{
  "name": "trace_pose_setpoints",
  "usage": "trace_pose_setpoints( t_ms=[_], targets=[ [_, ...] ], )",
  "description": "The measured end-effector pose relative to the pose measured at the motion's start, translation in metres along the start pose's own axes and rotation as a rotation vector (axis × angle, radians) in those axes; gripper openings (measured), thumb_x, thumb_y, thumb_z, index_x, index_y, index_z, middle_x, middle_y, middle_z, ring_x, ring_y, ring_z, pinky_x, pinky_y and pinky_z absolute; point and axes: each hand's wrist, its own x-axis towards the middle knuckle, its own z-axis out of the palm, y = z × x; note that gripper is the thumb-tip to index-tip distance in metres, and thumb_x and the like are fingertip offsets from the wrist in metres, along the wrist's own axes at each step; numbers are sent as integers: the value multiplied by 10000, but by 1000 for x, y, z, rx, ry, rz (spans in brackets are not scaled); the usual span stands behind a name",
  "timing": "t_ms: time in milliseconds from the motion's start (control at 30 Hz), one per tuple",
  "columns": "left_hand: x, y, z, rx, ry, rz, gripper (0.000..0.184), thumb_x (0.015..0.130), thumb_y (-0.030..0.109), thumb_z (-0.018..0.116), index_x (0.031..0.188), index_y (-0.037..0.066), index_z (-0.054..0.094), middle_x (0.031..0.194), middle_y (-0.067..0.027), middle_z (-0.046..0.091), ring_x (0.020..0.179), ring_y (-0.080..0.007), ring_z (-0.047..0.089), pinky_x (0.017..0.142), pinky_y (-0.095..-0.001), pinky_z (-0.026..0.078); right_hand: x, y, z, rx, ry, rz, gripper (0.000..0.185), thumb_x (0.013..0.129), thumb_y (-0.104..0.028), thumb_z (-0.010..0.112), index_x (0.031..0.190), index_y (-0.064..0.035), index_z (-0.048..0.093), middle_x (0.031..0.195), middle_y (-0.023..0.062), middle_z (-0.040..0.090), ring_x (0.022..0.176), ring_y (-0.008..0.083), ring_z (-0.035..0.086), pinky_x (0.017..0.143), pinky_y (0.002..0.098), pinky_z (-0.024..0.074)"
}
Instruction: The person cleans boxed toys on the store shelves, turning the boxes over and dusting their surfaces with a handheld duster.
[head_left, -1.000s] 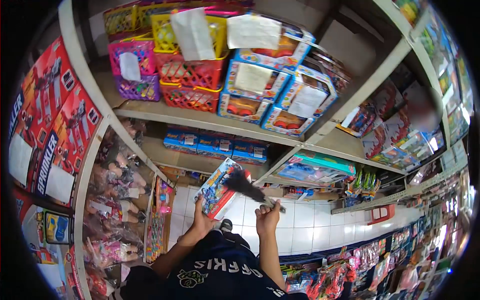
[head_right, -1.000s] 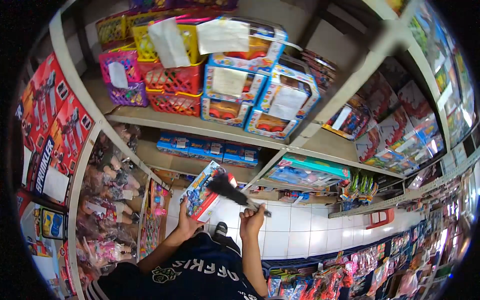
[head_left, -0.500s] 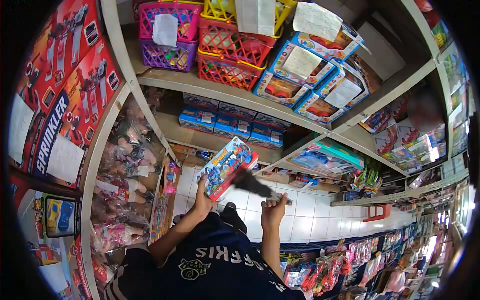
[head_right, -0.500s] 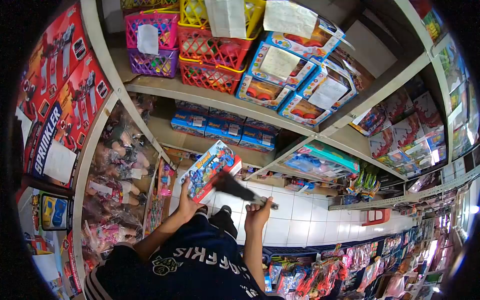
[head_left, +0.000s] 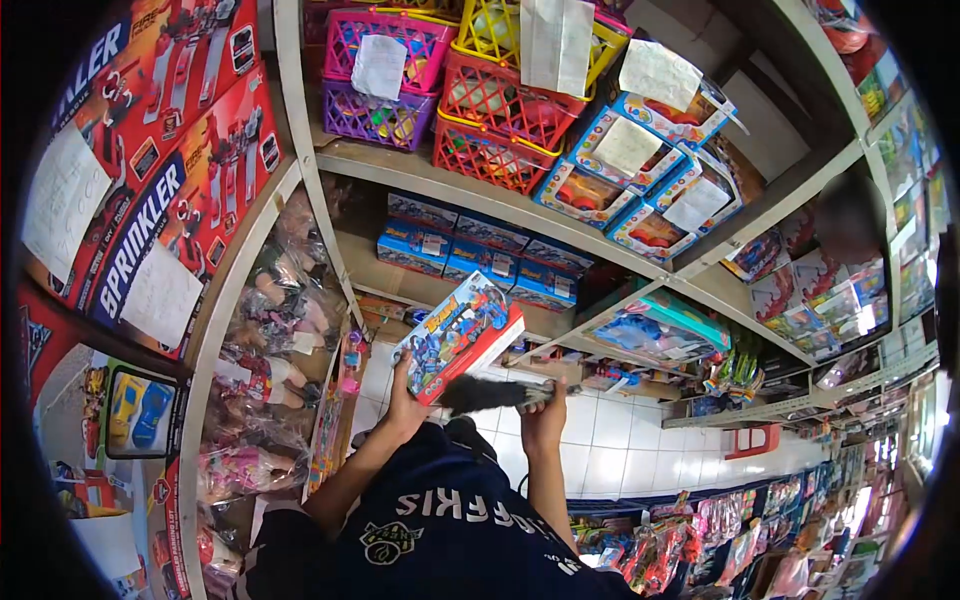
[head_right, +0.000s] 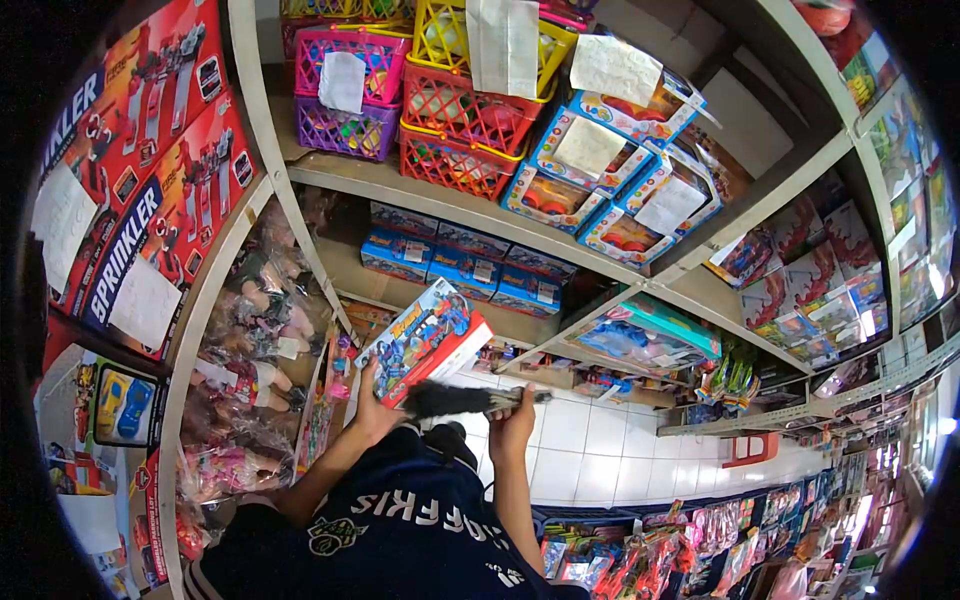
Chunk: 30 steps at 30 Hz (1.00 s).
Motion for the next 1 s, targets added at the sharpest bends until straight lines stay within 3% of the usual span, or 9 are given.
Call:
trace_pose_setpoints(
  t_ms=[67,200,367,467,600,667,800,900,1000],
  targets=[
    [-4,1,11,-32,23,65,740,910,694,367,1398,153,496,1329,-73,595,1194,-244,564,1003,-528,402,12,4,-10,142,43,-25,349,999,-464,494,774,-198,476,574,-72,354,541,74,389,552,278,326],
    [-7,-5,1,-59,-4,30,717,933,656,377,1423,141,468,1385,-76,562,1271,-249,526,1053,-457,395,8,-5,2,-99,-2,143,326,1008,-452,480,834,-178,516,604,-55,410,560,86,418,578,282,361],
    [-3,-24,-3,0,65,89,674,949,605,422,1410,116,468,1358,-74,579,1230,-233,560,1048,-415,417,17,-3,-9,-37,18,-19,359,1018,-447,465,868,-126,521,642,-29,456,602,135,482,614,293,419],
    [-8,-20,8,-45,54,70,642,957,562,463,1402,99,449,1340,-77,575,1213,-217,567,1040,-390,428,-4,-8,-3,-381,-38,160,364,1022,-427,471,810,-134,508,586,-34,423,553,128,461,577,283,403],
    [-1,-28,10,-59,46,83,655,936,579,494,1378,97,462,1319,-74,580,1188,-214,573,1018,-381,442,-8,-5,-32,-158,138,98,374,1020,-421,477,770,-143,484,565,-43,386,529,103,432,549,285,380],
    [0,-30,16,-52,67,106,661,929,589,498,1370,97,472,1312,-74,586,1181,-218,577,1017,-384,441,-9,-5,-52,-88,109,36,361,1019,-418,483,789,-141,493,564,-48,379,536,95,438,542,277,377],
    [-1,-32,21,-51,49,-1,651,932,590,490,1364,103,481,1321,-70,581,1190,-218,571,1013,-390,440,-31,-9,-41,-376,118,82,366,1007,-443,506,844,-115,522,581,-31,409,533,107,467,546,283,412],
    [6,-39,18,-32,60,-24,655,928,596,493,1364,108,483,1320,-65,582,1195,-217,567,1015,-397,435,-34,-14,-46,-105,68,95,354,1002,-436,524,858,-112,528,586,-27,426,534,112,470,544,281,418],
    [8,-42,18,4,74,-21,661,924,601,496,1364,108,483,1317,-65,583,1198,-220,564,1020,-402,430,-35,-17,-48,-118,64,107,352,1005,-427,520,854,-109,523,586,-25,425,534,120,464,548,283,414]
  ],
)
